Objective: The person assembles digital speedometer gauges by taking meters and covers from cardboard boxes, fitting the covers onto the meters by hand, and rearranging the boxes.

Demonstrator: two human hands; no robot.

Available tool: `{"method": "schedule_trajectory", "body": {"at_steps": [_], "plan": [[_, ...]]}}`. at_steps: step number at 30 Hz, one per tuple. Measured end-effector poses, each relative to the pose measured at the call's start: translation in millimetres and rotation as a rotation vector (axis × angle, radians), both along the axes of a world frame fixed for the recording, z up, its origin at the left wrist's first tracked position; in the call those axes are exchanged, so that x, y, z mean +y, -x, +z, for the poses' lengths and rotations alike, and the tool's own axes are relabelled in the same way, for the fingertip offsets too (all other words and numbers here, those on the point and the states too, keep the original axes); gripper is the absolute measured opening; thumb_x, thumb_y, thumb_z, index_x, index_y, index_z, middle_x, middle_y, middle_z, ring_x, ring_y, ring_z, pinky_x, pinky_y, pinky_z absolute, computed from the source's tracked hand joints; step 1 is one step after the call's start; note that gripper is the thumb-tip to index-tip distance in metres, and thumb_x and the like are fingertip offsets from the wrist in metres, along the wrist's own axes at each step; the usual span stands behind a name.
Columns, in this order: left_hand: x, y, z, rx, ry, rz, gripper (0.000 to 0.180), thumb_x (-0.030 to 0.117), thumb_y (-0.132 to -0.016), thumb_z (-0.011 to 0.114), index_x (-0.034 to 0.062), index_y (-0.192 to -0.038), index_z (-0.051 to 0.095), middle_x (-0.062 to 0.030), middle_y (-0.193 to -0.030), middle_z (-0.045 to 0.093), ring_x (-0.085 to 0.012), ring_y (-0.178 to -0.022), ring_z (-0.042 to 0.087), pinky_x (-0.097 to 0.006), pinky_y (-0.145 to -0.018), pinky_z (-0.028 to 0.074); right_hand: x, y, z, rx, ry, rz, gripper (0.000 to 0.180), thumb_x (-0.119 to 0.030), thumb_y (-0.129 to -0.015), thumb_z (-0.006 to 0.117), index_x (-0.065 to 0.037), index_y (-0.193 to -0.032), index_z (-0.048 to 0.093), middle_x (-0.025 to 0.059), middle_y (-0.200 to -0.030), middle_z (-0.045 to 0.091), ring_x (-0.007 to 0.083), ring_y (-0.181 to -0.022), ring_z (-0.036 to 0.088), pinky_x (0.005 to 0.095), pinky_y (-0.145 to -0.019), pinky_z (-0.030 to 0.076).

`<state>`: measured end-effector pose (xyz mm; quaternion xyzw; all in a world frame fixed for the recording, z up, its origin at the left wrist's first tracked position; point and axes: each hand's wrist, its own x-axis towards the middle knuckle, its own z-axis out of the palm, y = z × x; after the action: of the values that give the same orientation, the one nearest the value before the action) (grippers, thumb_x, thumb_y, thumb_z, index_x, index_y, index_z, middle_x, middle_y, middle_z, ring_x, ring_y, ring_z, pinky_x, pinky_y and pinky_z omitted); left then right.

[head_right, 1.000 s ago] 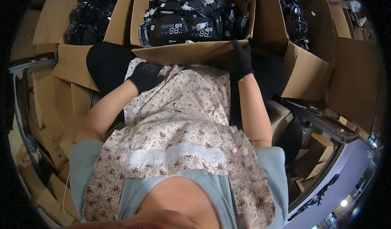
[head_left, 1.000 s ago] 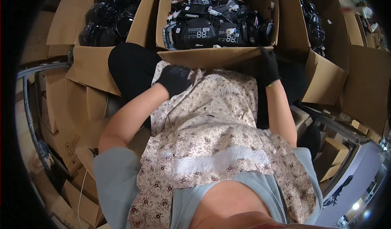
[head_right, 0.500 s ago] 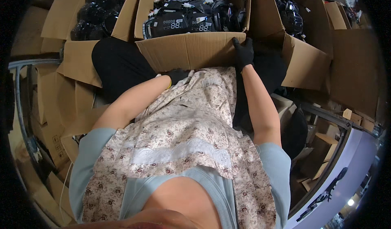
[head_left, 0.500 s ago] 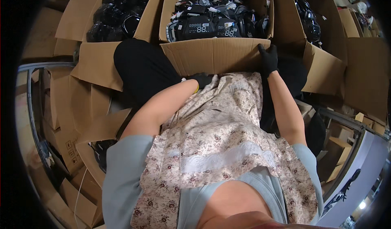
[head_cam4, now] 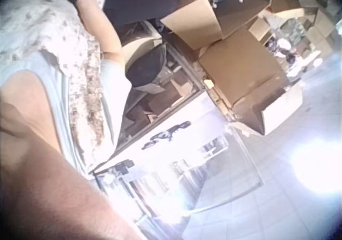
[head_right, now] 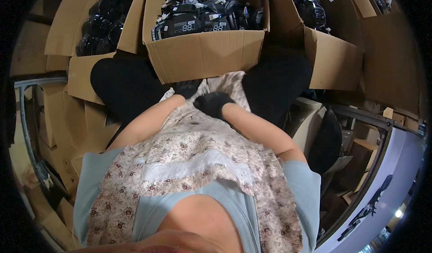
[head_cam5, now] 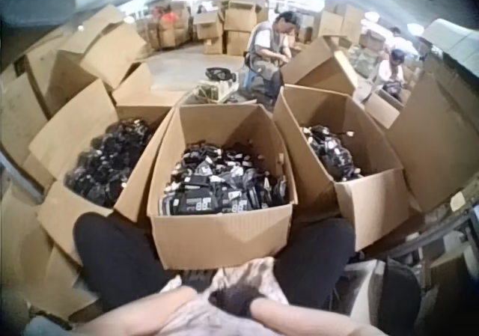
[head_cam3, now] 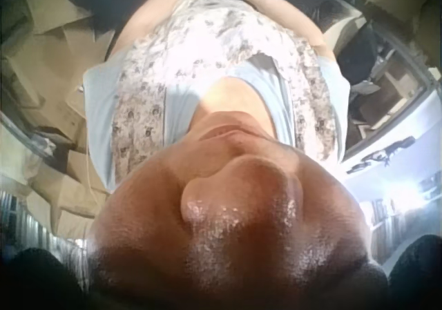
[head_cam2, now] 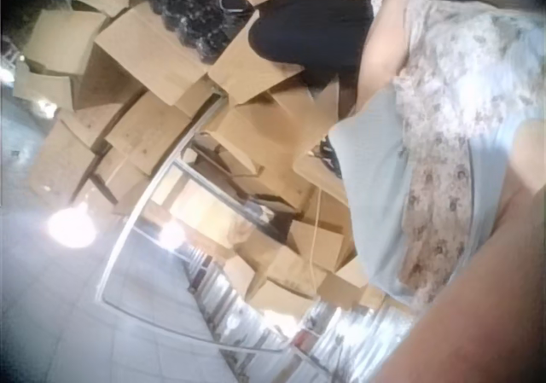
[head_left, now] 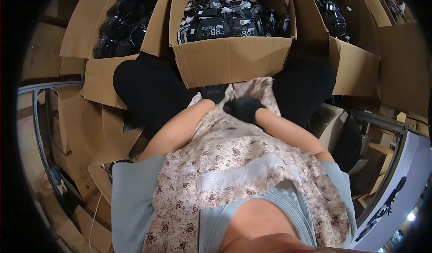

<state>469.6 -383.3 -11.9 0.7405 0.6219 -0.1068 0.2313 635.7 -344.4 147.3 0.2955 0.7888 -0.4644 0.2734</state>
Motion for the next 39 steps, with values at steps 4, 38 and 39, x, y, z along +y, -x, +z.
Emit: {"method": "schedule_trajectory", "body": {"at_steps": [4, 38, 39], "plan": [[-47, 12, 24, 0.026, -0.482, 0.039, 0.043, 0.038, -0.086, 0.055, 0.0143, -0.121, 0.063, -0.0088, -0.13, 0.056, -0.0297, -0.126, 0.045, -0.053, -0.102, 0.029, -19, 18, -26, -0.044, -0.349, -0.037, 0.048, -0.04, -0.091, 0.044, -0.009, -0.124, 0.059, 0.0167, -0.135, 0.053, 0.0327, -0.126, 0.049, 0.048, -0.103, 0.039], [17, 174, 348, -0.539, -1.228, 0.677, 0.02, 0.014, -0.089, 0.06, 0.0055, -0.107, 0.067, -0.0121, -0.103, 0.067, -0.03, -0.097, 0.063, -0.033, -0.087, 0.048, 77, -29, 232, 0.753, -0.762, -0.578, 0.043, -0.014, -0.091, 0.057, -0.004, -0.132, 0.051, 0.0184, -0.136, 0.049, 0.0325, -0.122, 0.052, 0.0404, -0.104, 0.039], [27, 209, 332, -0.555, -1.137, 0.755, 0.021, 0.016, -0.091, 0.058, 0.0071, -0.108, 0.067, -0.0108, -0.104, 0.067, -0.0308, -0.097, 0.063, -0.034, -0.087, 0.049, 85, -16, 236, 0.745, -0.752, -0.568, 0.043, -0.014, -0.091, 0.057, -0.004, -0.132, 0.051, 0.0184, -0.136, 0.049, 0.0325, -0.122, 0.052, 0.0404, -0.104, 0.039]]}}
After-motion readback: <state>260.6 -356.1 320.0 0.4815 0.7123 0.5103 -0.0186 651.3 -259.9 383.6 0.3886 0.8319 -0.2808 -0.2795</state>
